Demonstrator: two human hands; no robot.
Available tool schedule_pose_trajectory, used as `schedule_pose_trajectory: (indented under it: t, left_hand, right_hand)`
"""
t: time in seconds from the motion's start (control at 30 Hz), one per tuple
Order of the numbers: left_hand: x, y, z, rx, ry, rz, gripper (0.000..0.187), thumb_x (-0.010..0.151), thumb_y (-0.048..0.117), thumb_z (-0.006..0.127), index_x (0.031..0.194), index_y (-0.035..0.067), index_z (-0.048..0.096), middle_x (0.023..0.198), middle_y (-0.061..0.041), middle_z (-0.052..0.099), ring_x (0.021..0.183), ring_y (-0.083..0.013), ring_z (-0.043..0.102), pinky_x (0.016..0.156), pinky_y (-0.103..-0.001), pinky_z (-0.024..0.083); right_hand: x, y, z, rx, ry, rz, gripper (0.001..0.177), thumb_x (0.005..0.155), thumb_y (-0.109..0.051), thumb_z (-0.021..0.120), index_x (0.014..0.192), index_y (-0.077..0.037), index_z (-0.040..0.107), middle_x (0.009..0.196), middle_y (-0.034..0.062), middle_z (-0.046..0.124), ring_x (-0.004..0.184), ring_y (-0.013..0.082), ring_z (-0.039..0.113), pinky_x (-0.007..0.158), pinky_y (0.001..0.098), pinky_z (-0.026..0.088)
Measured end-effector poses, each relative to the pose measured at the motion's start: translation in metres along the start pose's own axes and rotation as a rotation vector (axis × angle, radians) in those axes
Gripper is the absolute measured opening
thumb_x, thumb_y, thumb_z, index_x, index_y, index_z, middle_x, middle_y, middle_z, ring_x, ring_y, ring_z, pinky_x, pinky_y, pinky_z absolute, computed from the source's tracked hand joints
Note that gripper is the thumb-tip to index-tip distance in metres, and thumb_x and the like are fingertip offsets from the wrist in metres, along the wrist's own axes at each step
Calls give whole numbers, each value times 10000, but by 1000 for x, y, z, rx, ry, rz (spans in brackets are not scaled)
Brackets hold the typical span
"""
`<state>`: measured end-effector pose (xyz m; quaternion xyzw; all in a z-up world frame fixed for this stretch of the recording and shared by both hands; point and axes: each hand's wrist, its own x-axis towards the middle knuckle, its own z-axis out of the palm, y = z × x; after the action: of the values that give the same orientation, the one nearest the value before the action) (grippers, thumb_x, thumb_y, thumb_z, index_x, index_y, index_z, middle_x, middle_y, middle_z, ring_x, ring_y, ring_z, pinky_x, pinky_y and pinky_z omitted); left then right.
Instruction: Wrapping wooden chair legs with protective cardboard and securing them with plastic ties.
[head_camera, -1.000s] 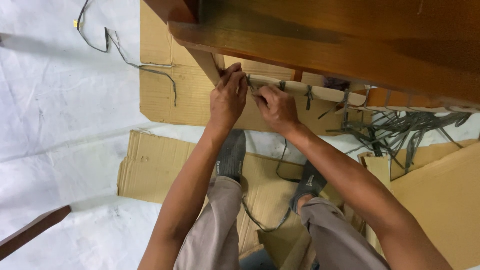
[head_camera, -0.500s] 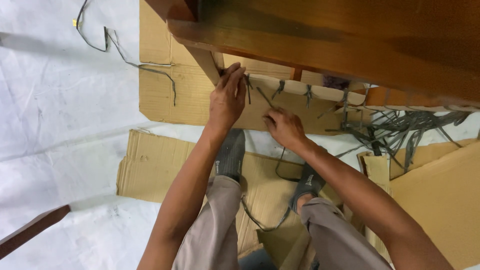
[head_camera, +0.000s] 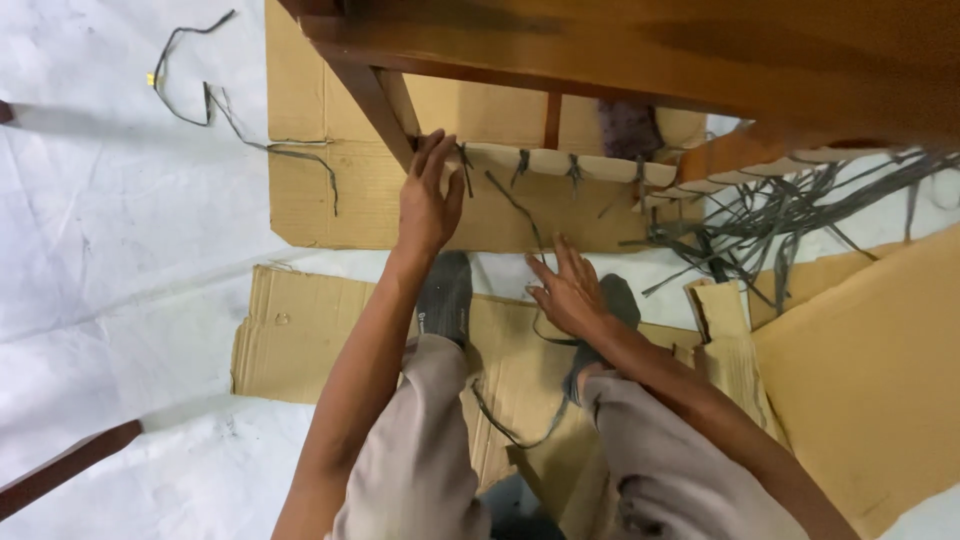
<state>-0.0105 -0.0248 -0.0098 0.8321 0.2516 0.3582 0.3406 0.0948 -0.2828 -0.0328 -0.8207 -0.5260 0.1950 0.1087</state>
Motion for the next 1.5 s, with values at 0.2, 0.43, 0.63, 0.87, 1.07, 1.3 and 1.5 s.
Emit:
schedule_pose_trajectory:
  t: [0.2, 0.43, 0.63, 0.87, 1.07, 1.3, 1.5]
  left_hand:
    - [-63, 28, -23, -14, -62, 4, 580, 942, 52, 707, 1481, 54, 492, 1533, -237, 487, 1367, -478, 515, 1080, -478, 487]
    - [-126, 44, -65, -184, -182, -327, 452, 949, 129, 715, 1383, 70, 603, 1392, -184, 635, 1260, -348, 653, 1015, -405, 549]
    - [-126, 59, -114, -195, -216, -464, 357, 965, 180, 696, 1309, 87, 672, 1250, -116, 741, 1098, -256, 707, 942, -371, 553]
    - [-59, 122, -210, -52, -190, -154, 284, 992, 185, 693, 1261, 95, 710, 1249, -102, 745, 1080, -274, 724, 909, -381, 569]
    - [1, 190, -274, 22, -142, 46, 258, 1034, 183, 696, 1267, 75, 714, 1277, -126, 736, 1134, -295, 727, 933, -391, 566]
    - [50, 218, -276, 103, -73, 281, 334, 1098, 222, 715, 1363, 30, 648, 1319, -156, 723, 1184, -308, 707, 962, -410, 568]
    - [83, 191, -215, -630, 94, -44, 423, 1073, 311, 695, 1286, -48, 628, 1267, -243, 728, 1218, -356, 709, 1096, -418, 566]
  right_hand:
    - [-26, 61, 63, 26, 135, -135, 456, 1031, -204, 573, 1432, 14, 572, 1564, 228, 483, 1448, 429, 426, 1145, 491, 403]
    - [-53, 76, 46, 328, 159, 44, 331, 1021, -211, 575, 1257, -12, 693, 1358, 180, 679, 1182, 371, 636, 998, 450, 509]
    - [-90, 82, 38, 935, 232, 440, 351, 1041, -248, 601, 1305, -33, 685, 1040, 103, 772, 927, 170, 710, 821, 319, 552]
    - [-109, 77, -30, 1127, 443, 391, 302, 1043, -204, 642, 1278, -29, 714, 1056, 99, 757, 838, 119, 684, 737, 279, 539]
    - [-104, 30, -156, 1206, 547, 229, 250, 1032, -101, 642, 1259, -18, 708, 1127, 103, 733, 831, 139, 693, 742, 291, 595]
    - [-90, -52, -306, 775, 604, -15, 208, 1087, -23, 635, 1281, 14, 703, 1122, 135, 730, 834, 153, 698, 707, 297, 593]
    - [-67, -71, -364, 806, 642, -141, 254, 1108, 26, 623, 1359, 38, 664, 1175, 139, 720, 900, 148, 723, 744, 289, 626]
